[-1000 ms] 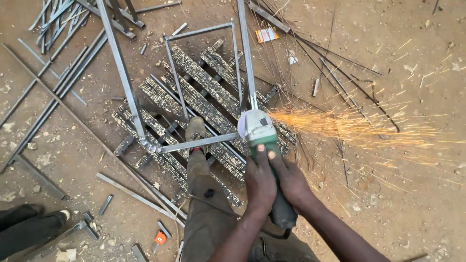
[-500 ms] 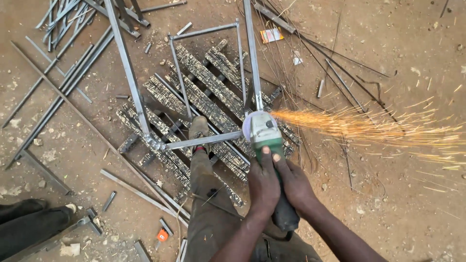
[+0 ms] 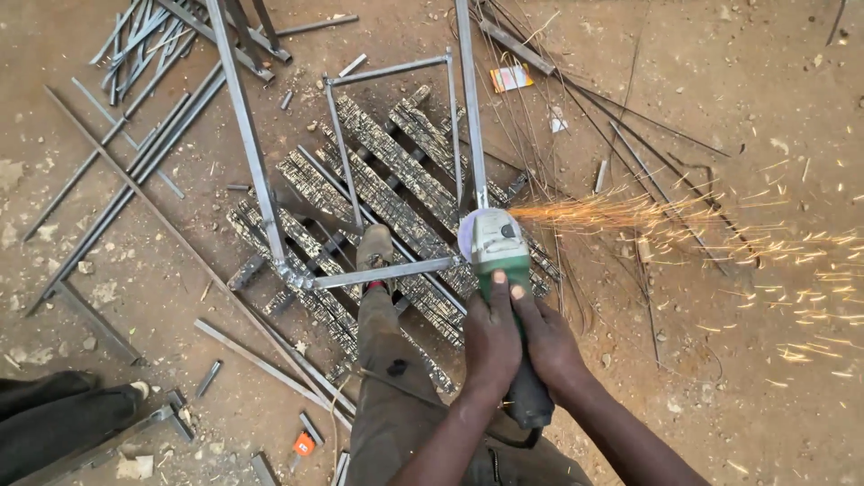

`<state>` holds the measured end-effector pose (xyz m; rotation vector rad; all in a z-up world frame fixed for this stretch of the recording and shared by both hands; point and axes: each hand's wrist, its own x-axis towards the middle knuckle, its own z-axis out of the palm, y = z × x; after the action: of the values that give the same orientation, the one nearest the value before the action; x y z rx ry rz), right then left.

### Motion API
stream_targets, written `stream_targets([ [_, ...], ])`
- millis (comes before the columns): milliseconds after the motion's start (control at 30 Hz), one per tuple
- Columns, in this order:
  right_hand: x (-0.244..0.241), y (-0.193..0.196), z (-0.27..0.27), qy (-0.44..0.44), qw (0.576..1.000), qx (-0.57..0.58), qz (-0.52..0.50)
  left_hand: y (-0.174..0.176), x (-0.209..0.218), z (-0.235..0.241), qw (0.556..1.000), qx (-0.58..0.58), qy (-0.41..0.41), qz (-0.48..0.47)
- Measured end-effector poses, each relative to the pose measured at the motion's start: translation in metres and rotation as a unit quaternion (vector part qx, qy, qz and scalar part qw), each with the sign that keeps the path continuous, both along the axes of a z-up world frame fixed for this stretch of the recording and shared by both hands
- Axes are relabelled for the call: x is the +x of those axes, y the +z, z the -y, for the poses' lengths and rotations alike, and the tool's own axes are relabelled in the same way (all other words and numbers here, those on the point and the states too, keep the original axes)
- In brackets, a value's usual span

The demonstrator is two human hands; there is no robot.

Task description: Using an angle grinder to smooth the welded joints of a rectangular metal frame.

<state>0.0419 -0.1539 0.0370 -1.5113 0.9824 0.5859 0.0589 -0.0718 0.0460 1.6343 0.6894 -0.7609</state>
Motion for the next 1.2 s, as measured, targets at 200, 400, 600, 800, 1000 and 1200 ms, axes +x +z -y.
stream_targets([
  [200,-0.023,-0.001,-0.004,-0.002,1.0,-0.001,0.007,-0.003,-0.028,-0.005,0.999,0.02,0.025,0.001],
  [400,-0.01,0.009,-0.002,-0.01,1.0,0.002,-0.013,0.008,-0.006,-0.001,0.999,0.002,0.012,-0.031],
  [600,-0.012,0.014,0.004,-0.022,1.0,0.0,-0.016,-0.003,-0.017,0.008,1.0,0.022,0.004,-0.019],
  [800,-0.01,0.035,-0.004,-0.028,0.999,0.029,-0.03,-0.02,-0.018,0.007,0.998,0.037,0.032,0.033],
  [1000,-0.015,0.038,-0.002,-0.012,0.999,0.039,-0.023,-0.01,-0.019,0.009,0.999,0.036,0.023,0.02],
  [1200,-0.029,0.023,-0.012,0.009,0.998,0.061,0.006,-0.011,-0.031,0.004,0.998,0.039,0.047,0.028],
])
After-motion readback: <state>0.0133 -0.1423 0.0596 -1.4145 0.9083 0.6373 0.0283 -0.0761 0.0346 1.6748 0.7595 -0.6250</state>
